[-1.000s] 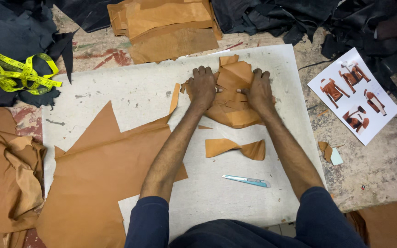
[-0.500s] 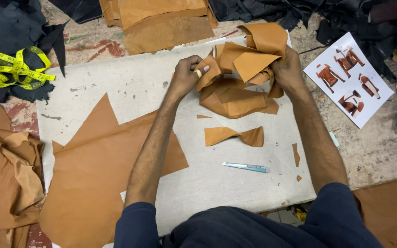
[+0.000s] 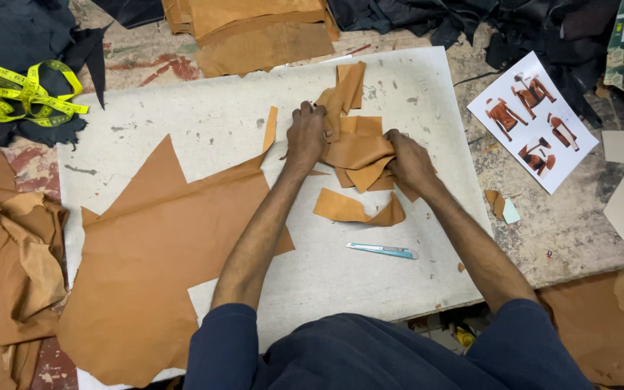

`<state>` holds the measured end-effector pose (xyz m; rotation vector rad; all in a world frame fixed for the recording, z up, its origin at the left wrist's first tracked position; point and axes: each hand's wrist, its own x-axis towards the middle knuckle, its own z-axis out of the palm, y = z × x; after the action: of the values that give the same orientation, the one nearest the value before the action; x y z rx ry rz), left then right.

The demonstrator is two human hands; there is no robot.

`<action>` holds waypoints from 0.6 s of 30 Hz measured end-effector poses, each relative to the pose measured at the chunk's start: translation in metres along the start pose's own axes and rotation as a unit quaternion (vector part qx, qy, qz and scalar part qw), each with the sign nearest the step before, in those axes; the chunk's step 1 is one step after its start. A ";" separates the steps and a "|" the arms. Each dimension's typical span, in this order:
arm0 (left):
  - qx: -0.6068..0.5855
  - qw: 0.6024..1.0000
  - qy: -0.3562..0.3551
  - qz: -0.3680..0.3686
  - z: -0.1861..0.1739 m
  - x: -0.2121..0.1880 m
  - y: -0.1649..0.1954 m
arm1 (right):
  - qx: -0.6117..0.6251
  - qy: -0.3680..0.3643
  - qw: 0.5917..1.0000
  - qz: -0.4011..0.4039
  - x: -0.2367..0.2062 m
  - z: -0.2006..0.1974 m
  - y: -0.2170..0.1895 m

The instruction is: The person sorts through leather hides on a worktable, lifting and spreading each hide to view its surface, trimming off small scrap pieces with a small blade, and comparing the hides against a printed pattern sheet showing leather pieces. They set trimmed hides aside and pull new ones from the pile.

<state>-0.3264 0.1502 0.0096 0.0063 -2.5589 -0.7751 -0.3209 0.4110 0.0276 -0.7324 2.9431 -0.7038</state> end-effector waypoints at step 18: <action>-0.167 0.941 -0.194 -0.220 -0.128 -0.107 -0.028 | -0.099 -0.025 0.973 -0.206 0.181 -0.034 -0.033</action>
<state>-0.1786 0.0742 0.0430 0.3635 -2.7877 -1.5066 -0.4717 0.3174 0.0869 -1.3811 2.8665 -0.3956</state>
